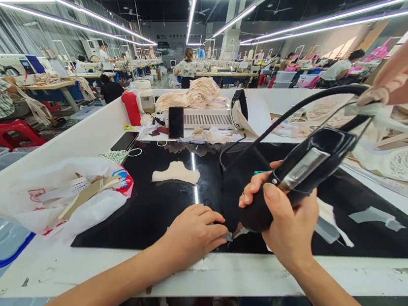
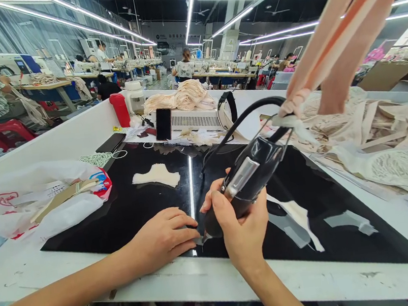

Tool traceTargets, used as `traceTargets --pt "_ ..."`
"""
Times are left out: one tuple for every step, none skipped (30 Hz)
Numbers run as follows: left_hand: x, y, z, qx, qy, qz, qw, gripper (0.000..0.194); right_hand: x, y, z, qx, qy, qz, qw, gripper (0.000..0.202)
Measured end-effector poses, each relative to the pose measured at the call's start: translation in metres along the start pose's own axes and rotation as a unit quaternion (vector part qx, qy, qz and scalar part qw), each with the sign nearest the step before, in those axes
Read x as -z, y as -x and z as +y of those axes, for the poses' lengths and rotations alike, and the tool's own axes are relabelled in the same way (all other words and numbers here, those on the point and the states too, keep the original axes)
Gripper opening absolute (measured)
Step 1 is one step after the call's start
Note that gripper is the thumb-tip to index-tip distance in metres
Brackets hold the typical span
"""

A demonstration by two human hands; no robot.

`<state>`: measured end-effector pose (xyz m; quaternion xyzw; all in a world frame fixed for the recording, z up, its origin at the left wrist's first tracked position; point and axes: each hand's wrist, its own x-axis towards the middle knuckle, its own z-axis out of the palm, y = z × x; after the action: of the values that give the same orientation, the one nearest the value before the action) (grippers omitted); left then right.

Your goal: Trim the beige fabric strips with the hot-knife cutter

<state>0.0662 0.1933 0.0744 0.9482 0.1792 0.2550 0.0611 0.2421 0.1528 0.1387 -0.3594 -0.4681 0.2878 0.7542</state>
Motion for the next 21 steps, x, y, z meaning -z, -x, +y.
traceTargets --pt "0.004 0.001 0.0 0.004 0.013 0.001 1.0 0.017 0.0 -0.001 -0.001 0.003 -0.001 0.003 1.0 0.038" --pt "0.01 0.002 0.0 0.01 0.027 0.002 1.0 0.018 0.0 -0.002 -0.001 0.005 -0.001 0.007 1.0 0.039" --pt "0.018 0.005 0.0 0.02 0.04 0.002 0.999 0.019 -0.001 -0.003 -0.002 0.009 -0.001 0.008 1.0 0.04" --pt "0.027 0.009 -0.001 0.034 0.051 0.001 0.998 0.021 -0.002 -0.004 -0.003 0.014 -0.001 0.006 1.0 0.042" --pt "0.036 0.014 -0.002 0.053 0.06 -0.001 0.997 0.023 -0.004 -0.004 -0.004 0.019 0.0 -0.001 1.0 0.044" --pt "0.046 0.022 -0.004 0.074 0.065 -0.003 0.995 0.024 -0.007 -0.003 -0.004 0.019 0.0 -0.012 1.0 0.046" --pt "0.055 0.03 -0.006 0.099 0.066 -0.004 0.993 0.025 -0.011 -0.002 -0.004 0.016 -0.001 -0.021 1.0 0.048" --pt "0.063 0.04 -0.007 0.123 0.063 -0.003 0.99 0.025 -0.015 -0.001 -0.004 0.011 -0.004 -0.029 1.0 0.048" --pt "0.069 0.05 -0.008 0.147 0.058 -0.001 0.987 0.026 -0.02 0.0 -0.003 0.004 -0.008 -0.032 0.999 0.047" --pt "0.073 0.06 -0.009 0.169 0.053 0.001 0.984 0.027 -0.026 0.002 -0.001 -0.003 -0.016 -0.033 0.999 0.046" --pt "0.076 0.07 -0.009 0.188 0.049 0.003 0.981 0.028 -0.033 0.003 0.0 -0.009 -0.026 -0.031 0.999 0.045" --pt "0.076 0.078 -0.009 0.205 0.048 0.005 0.978 0.029 -0.041 0.004 0.002 -0.012 -0.038 -0.031 0.999 0.044" --pt "0.075 0.084 -0.008 0.219 0.05 0.007 0.974 0.029 -0.048 0.005 0.004 -0.013 -0.052 -0.03 0.998 0.043" --pt "0.073 0.089 -0.007 0.229 0.055 0.009 0.972 0.03 -0.056 0.006 0.005 -0.013 -0.064 -0.031 0.997 0.043" --pt "0.07 0.091 -0.006 0.236 0.061 0.014 0.97 0.029 -0.063 0.007 0.007 -0.011 -0.075 -0.031 0.997 0.043" --pt "0.067 0.092 -0.006 0.241 0.067 0.02 0.968 0.029 -0.07 0.007 0.009 -0.009 -0.081 -0.033 0.996 0.044" --pt "0.063 0.092 -0.005 0.242 0.072 0.029 0.967 0.028 -0.077 0.008 0.011 -0.009 -0.084 -0.032 0.996 0.044" --pt "0.06 0.09 -0.005 0.241 0.076 0.036 0.967 0.026 -0.082 0.009 0.013 -0.009 -0.083 -0.032 0.996 0.045" --pt "0.057 0.088 -0.005 0.239 0.077 0.044 0.967 0.023 -0.088 0.009 0.015 -0.009 -0.083 -0.032 0.996 0.045" --pt "0.055 0.086 -0.006 0.238 0.077 0.049 0.967 0.019 -0.092 0.009 0.017 -0.01 -0.081 -0.032 0.996 0.046" --pt "0.054 0.085 -0.006 0.236 0.077 0.052 0.967 0.015 -0.095 0.01 0.019 -0.01 -0.081 -0.032 0.996 0.046"
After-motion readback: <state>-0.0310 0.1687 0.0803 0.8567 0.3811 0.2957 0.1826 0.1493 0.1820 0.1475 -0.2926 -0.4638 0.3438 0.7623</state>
